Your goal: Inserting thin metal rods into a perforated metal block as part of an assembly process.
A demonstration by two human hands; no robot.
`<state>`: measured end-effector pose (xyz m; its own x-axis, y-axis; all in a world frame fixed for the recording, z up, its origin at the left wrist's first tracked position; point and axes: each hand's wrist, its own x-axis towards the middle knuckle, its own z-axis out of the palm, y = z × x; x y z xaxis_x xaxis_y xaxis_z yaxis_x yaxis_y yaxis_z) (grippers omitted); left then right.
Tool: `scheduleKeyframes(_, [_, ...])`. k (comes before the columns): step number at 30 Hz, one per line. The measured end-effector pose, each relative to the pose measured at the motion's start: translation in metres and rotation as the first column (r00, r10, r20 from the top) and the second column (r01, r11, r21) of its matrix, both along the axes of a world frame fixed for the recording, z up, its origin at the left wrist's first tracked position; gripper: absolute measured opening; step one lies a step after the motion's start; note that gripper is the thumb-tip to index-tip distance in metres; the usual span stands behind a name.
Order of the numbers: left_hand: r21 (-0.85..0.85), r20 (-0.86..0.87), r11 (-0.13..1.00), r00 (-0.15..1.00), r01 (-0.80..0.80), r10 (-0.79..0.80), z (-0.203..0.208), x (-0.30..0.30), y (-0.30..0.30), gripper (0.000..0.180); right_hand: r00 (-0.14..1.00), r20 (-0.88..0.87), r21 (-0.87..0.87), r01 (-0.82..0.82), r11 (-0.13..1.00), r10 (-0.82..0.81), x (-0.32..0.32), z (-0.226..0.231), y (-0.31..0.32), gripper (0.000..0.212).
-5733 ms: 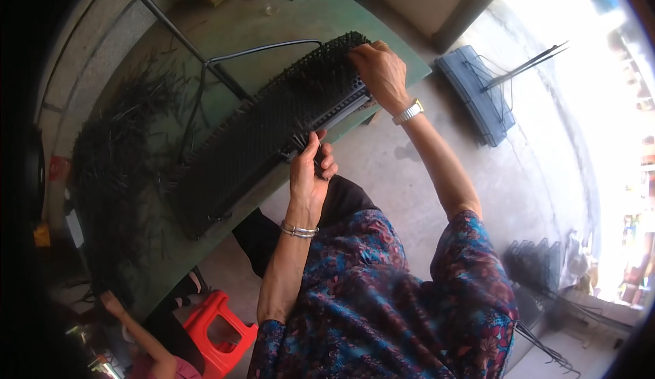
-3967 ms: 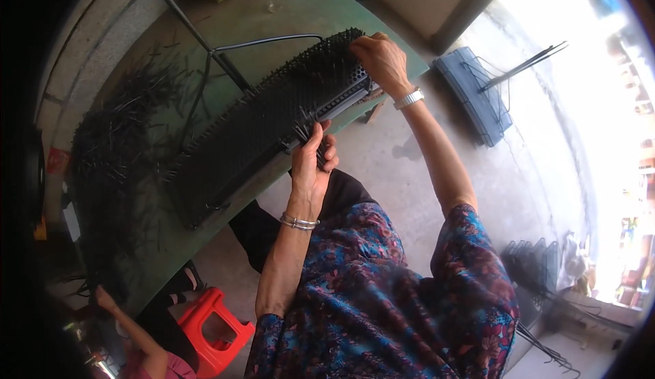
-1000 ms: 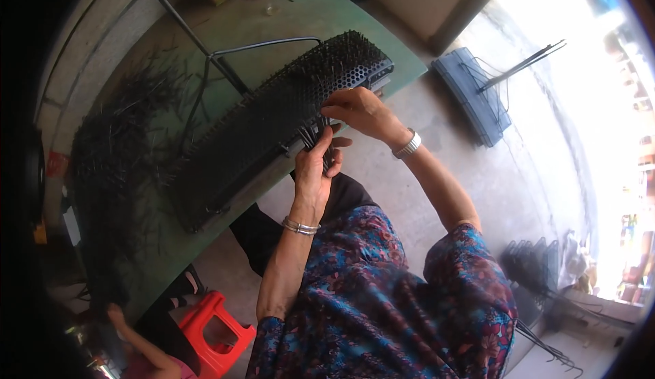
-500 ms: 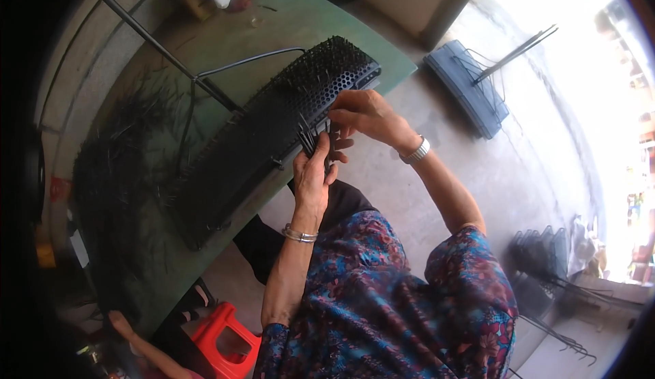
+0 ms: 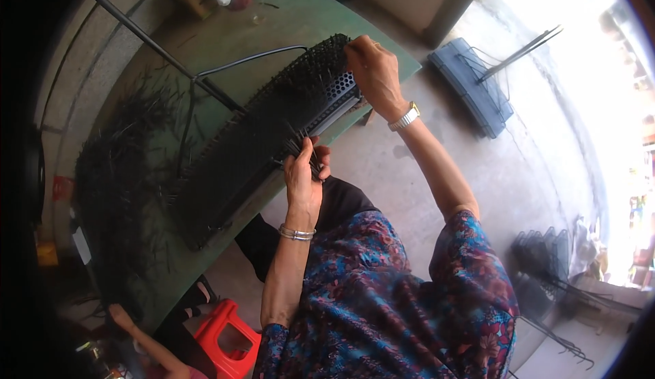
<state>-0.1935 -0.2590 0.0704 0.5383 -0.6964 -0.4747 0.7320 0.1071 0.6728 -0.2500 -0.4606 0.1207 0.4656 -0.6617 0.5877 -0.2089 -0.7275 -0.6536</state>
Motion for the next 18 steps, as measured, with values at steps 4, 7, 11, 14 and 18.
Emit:
scheduleKeyframes(4, [-0.018, -0.045, 1.0, 0.999, 0.02, -0.02, 0.006, -0.004, 0.0, 0.026, 1.0, -0.029, -0.011, -0.008, 1.0, 0.008, 0.003, -0.004, -0.005, 0.011])
scheduleKeyframes(7, [-0.058, -0.074, 0.997, 0.996, 0.042, -0.046, 0.004, -0.003, 0.002, 0.026, 0.998, -0.048, 0.033, -0.027, 0.999, 0.028, 0.002, 0.004, -0.001, 0.011])
scheduleKeyframes(11, [-0.043, -0.059, 0.996, 0.996, 0.072, -0.074, 0.006, -0.005, 0.002, 0.027, 0.992, -0.102, 0.091, -0.067, 0.994, 0.077, 0.003, 0.003, -0.003, 0.013])
scheduleKeyframes(14, [-0.025, -0.026, 0.998, 0.998, 0.054, -0.055, 0.012, -0.007, 0.001, 0.029, 0.969, -0.24, 0.017, -0.054, 0.998, 0.057, 0.007, -0.012, -0.012, 0.012])
scheduleKeyframes(18, [-0.029, -0.001, 0.998, 0.999, 0.049, -0.049, 0.011, -0.007, 0.002, 0.03, 0.972, -0.214, -0.126, -0.127, 0.984, 0.098, 0.014, -0.024, -0.015, 0.012])
